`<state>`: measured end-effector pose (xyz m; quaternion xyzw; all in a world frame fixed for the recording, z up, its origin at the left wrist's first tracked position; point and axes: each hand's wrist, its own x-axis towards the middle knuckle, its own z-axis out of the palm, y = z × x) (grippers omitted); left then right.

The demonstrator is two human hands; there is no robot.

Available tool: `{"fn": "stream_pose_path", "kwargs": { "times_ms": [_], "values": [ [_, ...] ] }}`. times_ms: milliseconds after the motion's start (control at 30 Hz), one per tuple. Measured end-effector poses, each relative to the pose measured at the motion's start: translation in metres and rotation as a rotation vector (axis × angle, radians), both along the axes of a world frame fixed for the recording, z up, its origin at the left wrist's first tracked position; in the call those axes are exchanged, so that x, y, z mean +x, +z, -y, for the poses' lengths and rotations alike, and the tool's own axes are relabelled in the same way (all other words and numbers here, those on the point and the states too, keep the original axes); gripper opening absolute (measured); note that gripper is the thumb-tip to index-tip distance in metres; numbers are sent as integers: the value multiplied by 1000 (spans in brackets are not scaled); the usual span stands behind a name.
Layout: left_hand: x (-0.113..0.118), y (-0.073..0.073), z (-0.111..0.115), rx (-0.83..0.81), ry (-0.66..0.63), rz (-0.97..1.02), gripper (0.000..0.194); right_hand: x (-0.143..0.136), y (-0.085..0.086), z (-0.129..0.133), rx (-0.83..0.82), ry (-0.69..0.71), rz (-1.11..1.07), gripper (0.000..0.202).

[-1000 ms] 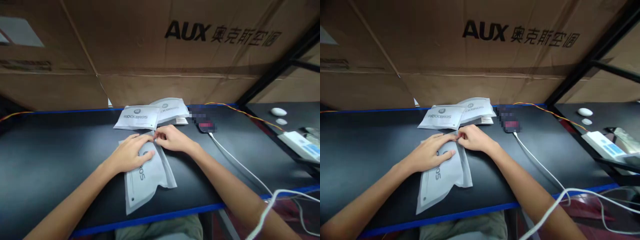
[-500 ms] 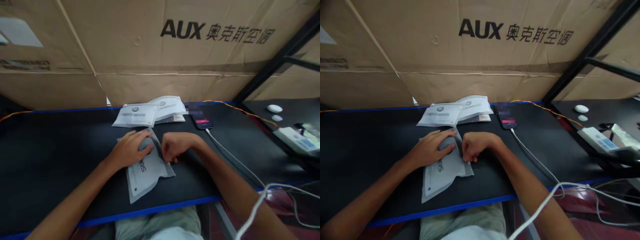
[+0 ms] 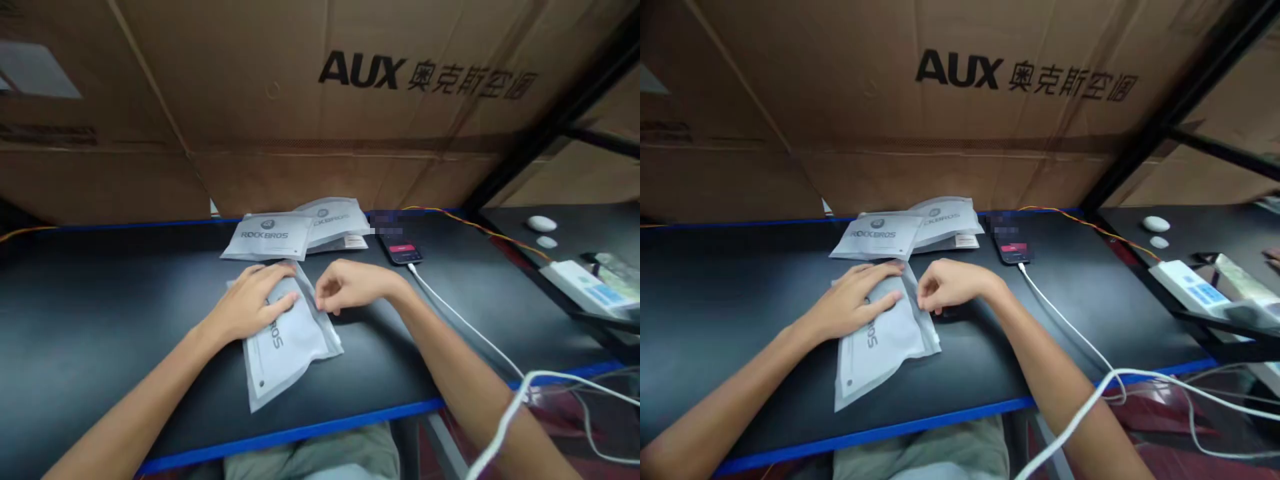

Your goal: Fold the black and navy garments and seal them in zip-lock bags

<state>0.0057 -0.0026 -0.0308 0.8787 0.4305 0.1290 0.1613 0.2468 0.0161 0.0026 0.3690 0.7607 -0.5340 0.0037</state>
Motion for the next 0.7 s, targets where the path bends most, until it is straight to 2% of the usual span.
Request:
{"fn": "stream_pose_path", "kwargs": {
  "times_ms": [100,233,400,500,700],
  "values": [
    [-3,0,0,-1,-4,38,47,2,-7,-7,181,-128,-57,19],
    [-5,-1,1,12,16,85,49,6,-15,-14,80,-147,-180,27],
    [-7,-3,2,23,40,131,52,7,-25,-19,-7,-240,-385,41],
    [-8,-5,2,41,40,150,53,-2,-26,-15,17,-193,-372,60],
    [-6,-4,4,53,-57,103,61,-26,-15,10,548,-51,-81,68]
  ]
}}
